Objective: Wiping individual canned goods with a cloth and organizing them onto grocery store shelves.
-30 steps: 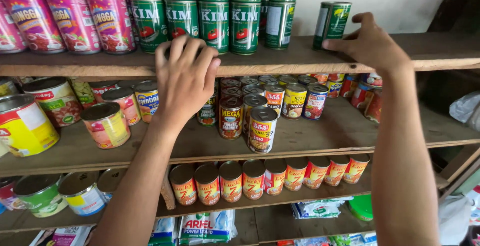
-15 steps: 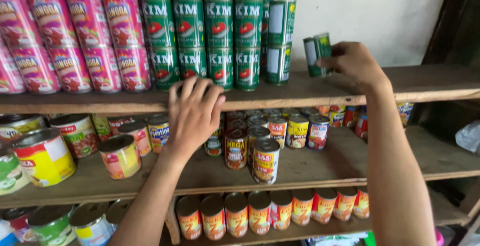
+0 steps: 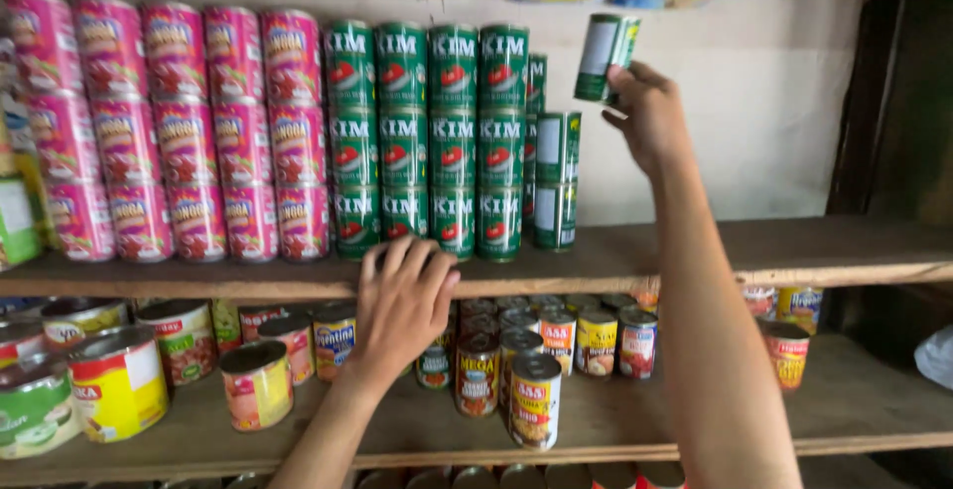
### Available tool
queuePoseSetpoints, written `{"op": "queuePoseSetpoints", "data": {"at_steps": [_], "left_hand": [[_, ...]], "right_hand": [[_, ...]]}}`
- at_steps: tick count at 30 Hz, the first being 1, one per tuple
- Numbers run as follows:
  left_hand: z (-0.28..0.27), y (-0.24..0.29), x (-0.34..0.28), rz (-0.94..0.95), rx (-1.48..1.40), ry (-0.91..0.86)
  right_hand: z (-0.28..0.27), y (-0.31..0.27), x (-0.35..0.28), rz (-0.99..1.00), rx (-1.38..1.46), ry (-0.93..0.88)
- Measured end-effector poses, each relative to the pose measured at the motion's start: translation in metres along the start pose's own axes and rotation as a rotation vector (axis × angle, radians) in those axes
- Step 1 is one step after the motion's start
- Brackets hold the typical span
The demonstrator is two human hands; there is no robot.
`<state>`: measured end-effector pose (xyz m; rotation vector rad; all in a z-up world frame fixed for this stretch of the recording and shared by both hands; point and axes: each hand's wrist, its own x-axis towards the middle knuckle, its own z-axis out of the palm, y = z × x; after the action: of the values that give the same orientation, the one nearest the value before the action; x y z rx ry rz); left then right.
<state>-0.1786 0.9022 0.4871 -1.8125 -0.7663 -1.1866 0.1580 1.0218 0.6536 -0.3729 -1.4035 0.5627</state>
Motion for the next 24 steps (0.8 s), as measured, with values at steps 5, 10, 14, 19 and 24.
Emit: {"op": "queuePoseSetpoints", "data": {"at_steps": [5, 10, 14, 19, 24], "left_hand": [[0.002, 0.000, -0.002, -0.003, 0.005, 0.003], [0.005, -0.001, -0.001, -0.011, 0.000, -0.008], [0.004, -0.001, -0.002, -0.010, 0.003, -0.005], [0.005, -0.002, -0.002, -0.007, 0.001, -0.004], [0.010, -0.004, -0.005, 0.004, 0.019, 0.000]], "right_hand": [[0.034, -0.013, 0.000, 0.071, 0.061, -0.046], [0.039, -0.002, 0.003, 0.114, 0.063, -0.103], [0.041, 0.011, 0.002, 0.103, 0.031, -0.123], [0.042, 0.014, 0.001, 0.107, 0.041, -0.118], [0.045, 0.008, -0.005, 0.098, 0.116, -0.095]]}}
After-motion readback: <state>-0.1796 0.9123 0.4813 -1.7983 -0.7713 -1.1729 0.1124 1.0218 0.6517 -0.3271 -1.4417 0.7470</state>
